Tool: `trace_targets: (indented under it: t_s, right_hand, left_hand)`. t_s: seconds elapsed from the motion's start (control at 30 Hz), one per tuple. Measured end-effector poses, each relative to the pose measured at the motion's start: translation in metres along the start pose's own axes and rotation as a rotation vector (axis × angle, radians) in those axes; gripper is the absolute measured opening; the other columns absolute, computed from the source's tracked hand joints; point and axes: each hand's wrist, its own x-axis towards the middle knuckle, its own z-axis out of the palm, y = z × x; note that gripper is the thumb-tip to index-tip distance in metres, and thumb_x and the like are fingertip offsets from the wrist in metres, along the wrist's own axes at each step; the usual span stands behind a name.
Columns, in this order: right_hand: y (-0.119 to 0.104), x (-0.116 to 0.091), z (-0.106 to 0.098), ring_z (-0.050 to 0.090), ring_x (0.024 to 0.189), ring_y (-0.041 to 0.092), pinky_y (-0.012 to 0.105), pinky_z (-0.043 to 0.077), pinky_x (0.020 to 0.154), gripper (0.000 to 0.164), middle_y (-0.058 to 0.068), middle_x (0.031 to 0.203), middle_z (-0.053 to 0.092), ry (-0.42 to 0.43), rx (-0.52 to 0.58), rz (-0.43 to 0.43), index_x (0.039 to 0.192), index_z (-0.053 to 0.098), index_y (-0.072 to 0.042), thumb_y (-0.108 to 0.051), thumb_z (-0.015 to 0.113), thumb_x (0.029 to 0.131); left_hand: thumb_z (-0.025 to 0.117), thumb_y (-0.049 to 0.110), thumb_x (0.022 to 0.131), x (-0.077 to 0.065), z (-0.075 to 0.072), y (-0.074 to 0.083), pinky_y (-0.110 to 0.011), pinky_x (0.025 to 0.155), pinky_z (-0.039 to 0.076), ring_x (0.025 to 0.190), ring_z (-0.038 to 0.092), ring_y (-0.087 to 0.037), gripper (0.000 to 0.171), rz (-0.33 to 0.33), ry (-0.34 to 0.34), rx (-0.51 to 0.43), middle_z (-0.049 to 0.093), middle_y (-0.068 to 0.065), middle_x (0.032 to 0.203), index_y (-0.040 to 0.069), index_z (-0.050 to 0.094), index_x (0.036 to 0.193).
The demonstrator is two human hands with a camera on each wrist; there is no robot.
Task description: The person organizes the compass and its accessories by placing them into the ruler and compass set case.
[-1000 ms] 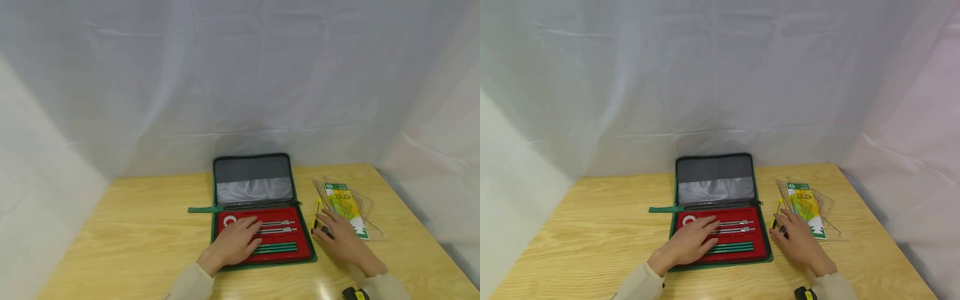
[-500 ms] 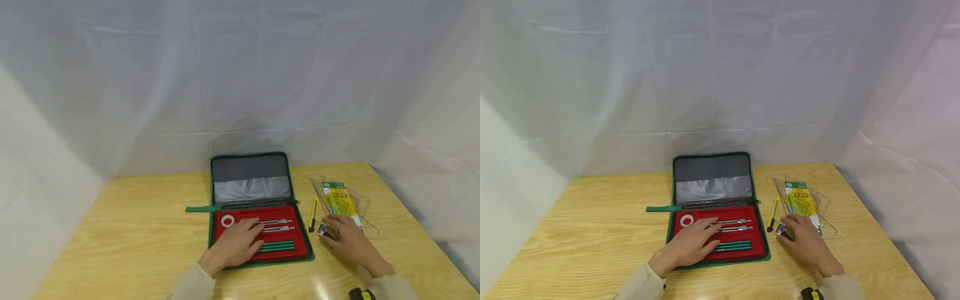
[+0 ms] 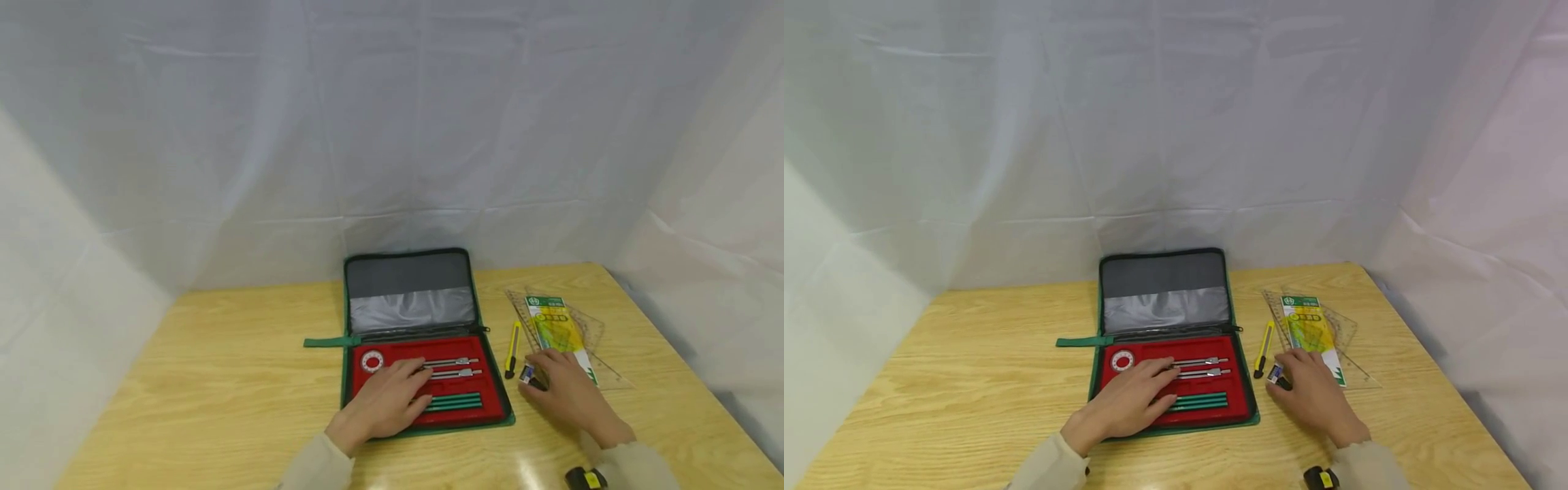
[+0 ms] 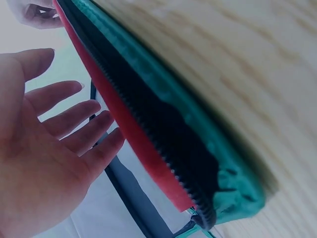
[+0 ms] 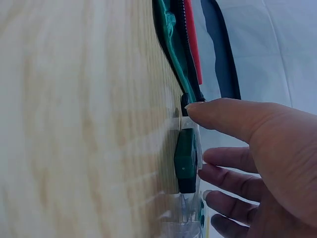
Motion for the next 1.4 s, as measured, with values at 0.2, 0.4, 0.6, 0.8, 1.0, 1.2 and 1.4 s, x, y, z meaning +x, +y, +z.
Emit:
trace_targets:
  t_s: [0.2,0.4,0.6,0.8,1.0,1.2,1.4]
  right_hand:
    - [-0.001,0.003,0.001,0.051,0.105,0.037,0.053,0.044,0.086,0.041,0.014,0.115,0.06,-0.014,-0.008,0.008,0.114,0.064,-0.003,-0.03,0.073,0.084]
    - [-0.003,0.006,-0.001,0.053,0.102,0.036,0.052,0.045,0.083,0.04,0.013,0.113,0.061,-0.028,-0.016,-0.001,0.113,0.065,-0.005,-0.031,0.073,0.084]
    - [-0.006,0.008,-0.003,0.056,0.099,0.035,0.052,0.046,0.082,0.04,0.011,0.111,0.062,-0.036,-0.037,-0.006,0.111,0.066,-0.006,-0.033,0.074,0.083]
    - [-0.009,0.012,-0.006,0.062,0.086,0.025,0.044,0.052,0.071,0.041,0.008,0.107,0.064,0.022,-0.027,-0.011,0.112,0.067,-0.006,-0.033,0.075,0.083]
    - [-0.015,0.015,-0.006,0.063,0.08,0.019,0.039,0.053,0.066,0.045,0.006,0.107,0.064,0.039,-0.009,0.014,0.11,0.068,-0.007,-0.042,0.074,0.082]
    - [-0.022,0.017,-0.005,0.064,0.084,0.017,0.035,0.054,0.064,0.048,0.006,0.111,0.062,-0.001,0.052,0.054,0.114,0.065,-0.005,-0.043,0.071,0.084]
    - [-0.031,0.02,-0.001,0.064,0.085,0.018,0.034,0.053,0.063,0.047,0.004,0.107,0.063,0.023,0.044,0.037,0.112,0.066,-0.007,-0.043,0.072,0.083]
  left_hand:
    - [0.046,0.036,0.101,-0.001,-0.001,0.0,-0.041,0.101,0.04,0.129,0.042,-0.023,0.044,-0.004,0.005,0.004,0.046,-0.009,0.142,0.012,0.053,0.137]
    - [0.047,0.036,0.1,-0.003,-0.003,0.0,-0.04,0.1,0.04,0.128,0.043,-0.023,0.043,-0.002,0.008,0.004,0.046,-0.008,0.141,0.013,0.054,0.136]
    - [0.049,0.034,0.1,-0.006,-0.007,-0.003,-0.039,0.104,0.037,0.128,0.043,-0.023,0.042,-0.013,0.029,-0.018,0.047,-0.008,0.14,0.013,0.054,0.136]
    - [0.05,0.035,0.099,-0.009,-0.01,-0.008,-0.04,0.103,0.037,0.128,0.043,-0.024,0.043,-0.032,0.042,-0.021,0.047,-0.008,0.141,0.013,0.054,0.136]
    - [0.05,0.034,0.1,-0.012,-0.012,-0.012,-0.041,0.101,0.039,0.127,0.045,-0.024,0.041,-0.035,0.052,-0.029,0.048,-0.008,0.139,0.014,0.055,0.135]
    - [0.049,0.032,0.1,-0.018,-0.014,-0.016,-0.042,0.101,0.04,0.125,0.046,-0.025,0.04,-0.049,0.051,-0.024,0.049,-0.009,0.139,0.014,0.055,0.135]
    - [0.052,0.029,0.099,-0.024,-0.014,-0.022,-0.044,0.098,0.042,0.122,0.049,-0.029,0.038,-0.039,0.092,-0.011,0.051,-0.012,0.136,0.01,0.058,0.131]
